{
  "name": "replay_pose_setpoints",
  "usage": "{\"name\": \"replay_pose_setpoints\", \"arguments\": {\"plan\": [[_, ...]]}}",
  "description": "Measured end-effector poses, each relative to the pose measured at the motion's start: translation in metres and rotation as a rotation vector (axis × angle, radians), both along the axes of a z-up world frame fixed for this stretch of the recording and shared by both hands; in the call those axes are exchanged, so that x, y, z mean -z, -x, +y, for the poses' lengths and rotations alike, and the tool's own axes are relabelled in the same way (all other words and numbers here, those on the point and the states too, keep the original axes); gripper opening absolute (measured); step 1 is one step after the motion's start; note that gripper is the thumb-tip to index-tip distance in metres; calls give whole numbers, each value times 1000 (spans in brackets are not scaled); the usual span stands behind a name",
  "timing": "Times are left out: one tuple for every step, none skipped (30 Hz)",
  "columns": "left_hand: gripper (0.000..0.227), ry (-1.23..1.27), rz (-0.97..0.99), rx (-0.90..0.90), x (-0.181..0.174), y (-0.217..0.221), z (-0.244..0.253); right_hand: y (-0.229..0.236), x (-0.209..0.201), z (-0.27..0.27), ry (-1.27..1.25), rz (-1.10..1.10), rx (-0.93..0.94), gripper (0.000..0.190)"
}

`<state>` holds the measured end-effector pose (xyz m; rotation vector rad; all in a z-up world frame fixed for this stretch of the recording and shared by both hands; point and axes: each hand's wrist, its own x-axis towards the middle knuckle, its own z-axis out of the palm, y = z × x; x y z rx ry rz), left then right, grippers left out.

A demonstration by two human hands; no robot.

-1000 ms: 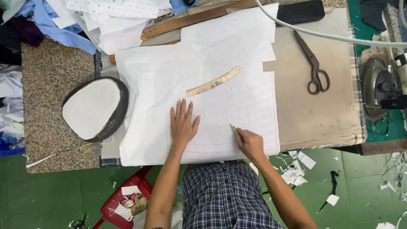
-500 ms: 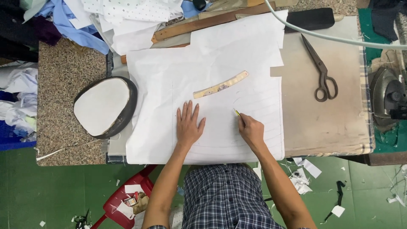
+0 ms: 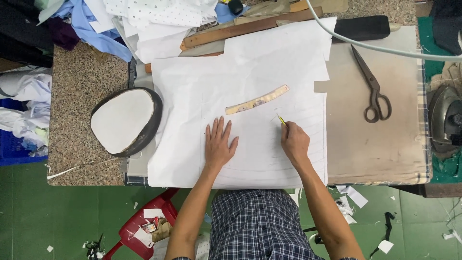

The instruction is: The person uses a ruler and pencil to draw multiple straight lines on a large sheet of white paper laid on a work table. The ruler is repositioned repeatedly to create parallel and intersecting lines across the paper surface.

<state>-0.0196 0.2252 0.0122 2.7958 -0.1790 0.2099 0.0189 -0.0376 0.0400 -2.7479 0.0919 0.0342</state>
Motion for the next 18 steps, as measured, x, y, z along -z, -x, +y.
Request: {"name": "replay_pose_setpoints", "arguments": {"plan": [[58, 1, 1, 2, 0, 0, 0, 5, 3, -6, 1, 1, 2, 23], [59, -1, -6, 3, 1, 0, 0, 10, 5, -12, 5, -158, -78, 20], [60, -3, -13, 4, 1, 0, 1, 15, 8, -18, 10, -317, -158, 19], [60, -2, -12, 6, 1, 1, 1, 20, 19, -26, 11, -316, -156, 19], [61, -10, -8, 14, 1, 1, 2, 26, 30, -34, 24, -229, -151, 31], [61, -17, -4, 22, 0, 2, 2, 31, 41, -43, 37, -142, -146, 44], [61, -16, -5, 27, -2, 6, 1, 40, 44, -46, 38, -143, -141, 44], [61, -11, 6, 41, -4, 10, -1, 49, 47, -50, 23, -145, -145, 46], [62, -7, 18, 55, -6, 15, -1, 59, 51, -52, 6, -146, -149, 48], [62, -8, 18, 59, -7, 24, -2, 71, 55, -57, 5, -146, -145, 48], [63, -8, 47, 71, -7, 32, -5, 82, 60, -61, 34, -143, -148, 49], [63, -7, 76, 82, -8, 40, -6, 93, 65, -66, 63, -139, -150, 50], [63, -9, 78, 80, -8, 47, -9, 102, 62, -68, 61, -137, -151, 50], [63, -1, 71, 92, -9, 54, -12, 111, 59, -71, 40, -92, -138, 51], [63, 6, 61, 101, -9, 61, -14, 118, 57, -73, 19, -50, -128, 51], [63, 4, 60, 98, -9, 63, -15, 120, 62, -76, 16, -51, -131, 51], [63, 9, 53, 101, -8, 66, -17, 121, 66, -80, -5, -67, -127, 48], [63, 14, 47, 104, -8, 69, -18, 123, 70, -83, -27, -83, -123, 45]]}}
